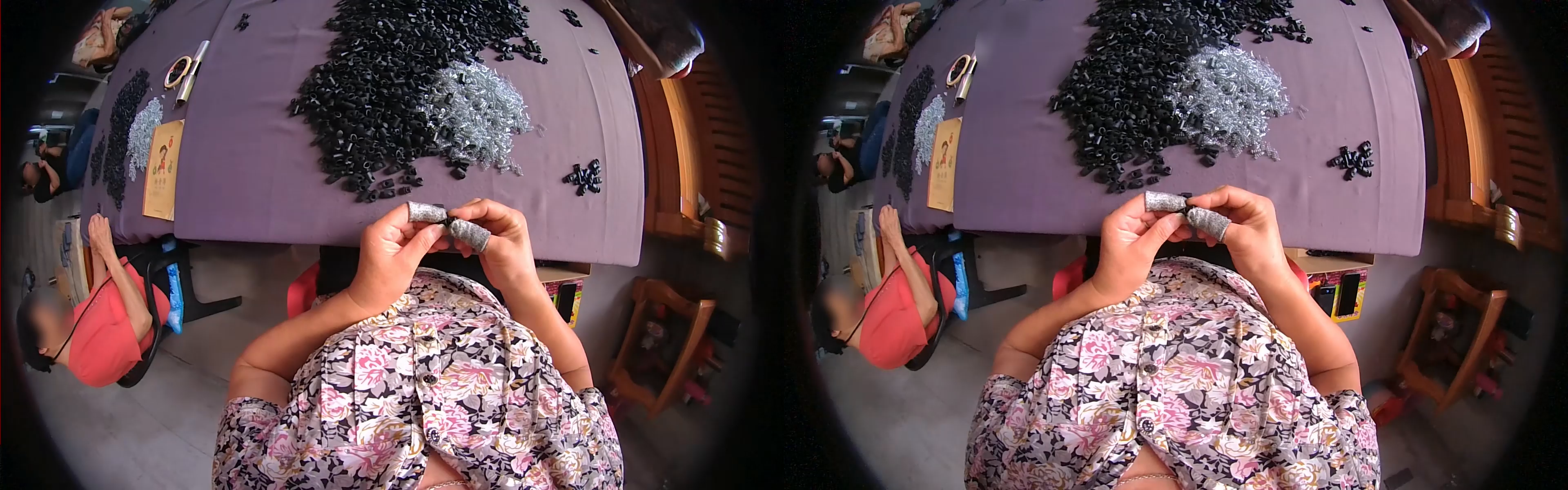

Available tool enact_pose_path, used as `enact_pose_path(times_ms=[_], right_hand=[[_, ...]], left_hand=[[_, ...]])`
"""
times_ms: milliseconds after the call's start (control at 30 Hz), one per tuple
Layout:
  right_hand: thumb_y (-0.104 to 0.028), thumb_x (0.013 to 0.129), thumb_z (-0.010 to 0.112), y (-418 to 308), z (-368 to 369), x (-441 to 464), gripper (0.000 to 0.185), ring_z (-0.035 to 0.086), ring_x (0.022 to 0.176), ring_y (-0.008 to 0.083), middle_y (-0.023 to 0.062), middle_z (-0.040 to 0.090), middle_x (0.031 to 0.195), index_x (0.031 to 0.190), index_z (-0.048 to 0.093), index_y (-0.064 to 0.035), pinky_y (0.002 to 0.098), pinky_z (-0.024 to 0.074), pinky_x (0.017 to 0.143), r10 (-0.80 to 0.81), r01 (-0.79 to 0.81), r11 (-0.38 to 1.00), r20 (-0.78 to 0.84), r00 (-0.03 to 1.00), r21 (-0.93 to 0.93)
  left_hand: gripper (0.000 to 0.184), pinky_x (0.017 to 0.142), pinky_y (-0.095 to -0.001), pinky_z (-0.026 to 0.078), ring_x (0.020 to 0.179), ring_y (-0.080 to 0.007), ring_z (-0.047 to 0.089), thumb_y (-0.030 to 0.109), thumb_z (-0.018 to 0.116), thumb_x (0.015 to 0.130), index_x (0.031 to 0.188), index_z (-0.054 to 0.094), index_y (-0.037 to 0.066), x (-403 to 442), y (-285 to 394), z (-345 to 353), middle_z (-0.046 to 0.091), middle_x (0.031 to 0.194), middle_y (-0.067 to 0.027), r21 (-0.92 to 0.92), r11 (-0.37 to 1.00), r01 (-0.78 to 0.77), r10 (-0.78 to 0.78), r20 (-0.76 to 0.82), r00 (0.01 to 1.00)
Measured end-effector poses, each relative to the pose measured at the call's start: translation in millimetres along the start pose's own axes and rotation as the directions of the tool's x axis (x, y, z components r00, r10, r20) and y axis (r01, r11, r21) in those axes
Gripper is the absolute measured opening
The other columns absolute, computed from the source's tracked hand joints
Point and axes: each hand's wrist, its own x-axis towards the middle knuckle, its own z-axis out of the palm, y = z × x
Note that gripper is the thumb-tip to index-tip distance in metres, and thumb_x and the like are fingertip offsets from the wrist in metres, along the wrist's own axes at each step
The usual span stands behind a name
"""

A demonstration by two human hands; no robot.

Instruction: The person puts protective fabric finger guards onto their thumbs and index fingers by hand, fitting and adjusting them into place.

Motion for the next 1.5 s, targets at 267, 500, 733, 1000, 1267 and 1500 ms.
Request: enact_pose_path(times_ms=[267,500,733,1000,1267,1500], right_hand=[[-0.004,0.086,0.07,-2.7,4.8,0.9,0.012,0.059,0.065,0.0062,0.002,0.068,0.08,0.098,0.071,-0.0006,0.0196,0.0462,0.057,0.01,-0.01,0.999,-0.009,1.0,-0.049],[-0.005,0.088,0.067,5.9,4.8,1.2,0.011,0.059,0.066,0.0053,0.0019,0.068,0.08,0.098,0.071,-0.0011,0.019,0.0457,0.058,0.015,-0.019,0.997,-0.05,0.999,-0.073],[0.001,0.087,0.067,3.4,0.0,-1.1,0.015,0.061,0.073,0.0072,0.0019,0.067,0.089,0.101,0.071,-0.0011,0.0204,0.0488,0.063,-0.038,0.036,0.985,-0.01,0.999,-0.167],[0.007,0.088,0.063,-16.3,7.2,-12.0,0.02,0.064,0.083,0.0118,0.0075,0.063,0.1,0.106,0.069,0.004,0.023,0.053,0.071,-0.185,0.194,0.943,0.057,0.981,-0.271],[0.006,0.087,0.064,-14.0,-4.1,-11.8,0.025,0.064,0.085,0.0117,0.0057,0.064,0.098,0.113,0.066,0.0029,0.0243,0.0533,0.075,-0.004,0.027,0.986,0.138,0.99,-0.162],[0.004,0.083,0.07,-33.1,-6.3,-3.8,0.037,0.06,0.085,0.0091,0.0,0.059,0.091,0.12,0.065,0.0006,0.0233,0.0507,0.077,0.115,-0.07,0.986,0.307,0.945,-0.154]], left_hand=[[0.013,0.075,-0.0232,0.054,0.083,-0.0103,0.066,0.005,0.057,0.097,0.108,0.062,-0.001,1.9,0.8,-4.2,0.07,0.093,-0.0063,-0.013,1.0,-0.011,0.011,-0.008,1.0],[0.014,0.075,-0.0231,0.054,0.082,-0.0107,0.067,0.005,0.058,0.097,0.109,0.061,-0.001,5.9,-6.3,-8.2,0.07,0.093,-0.007,0.004,0.999,0.044,-0.044,0.049,0.998],[0.015,0.071,-0.0224,0.053,0.079,-0.0108,0.066,0.009,0.06,0.096,0.106,0.063,-0.001,5.9,-1.3,-10.6,0.071,0.092,-0.0077,-0.038,0.985,0.17,-0.166,0.087,0.982],[0.014,0.069,-0.0221,0.052,0.078,-0.0098,0.065,0.01,0.06,0.095,0.104,0.063,0.001,11.6,5.0,-7.1,0.07,0.09,-0.0065,-0.056,0.988,0.145,-0.137,0.134,0.982],[0.012,0.069,-0.0213,0.051,0.08,-0.0086,0.064,0.008,0.058,0.093,0.101,0.063,0.001,7.9,8.2,-6.2,0.07,0.092,-0.0061,-0.036,0.979,0.201,-0.193,0.155,0.969],[0.017,0.07,-0.0216,0.05,0.081,-0.0073,0.061,0.009,0.062,0.092,0.105,0.065,0.0,9.6,12.5,-16.7,0.068,0.094,-0.0036,-0.02,0.97,0.244,-0.225,0.318,0.921]])
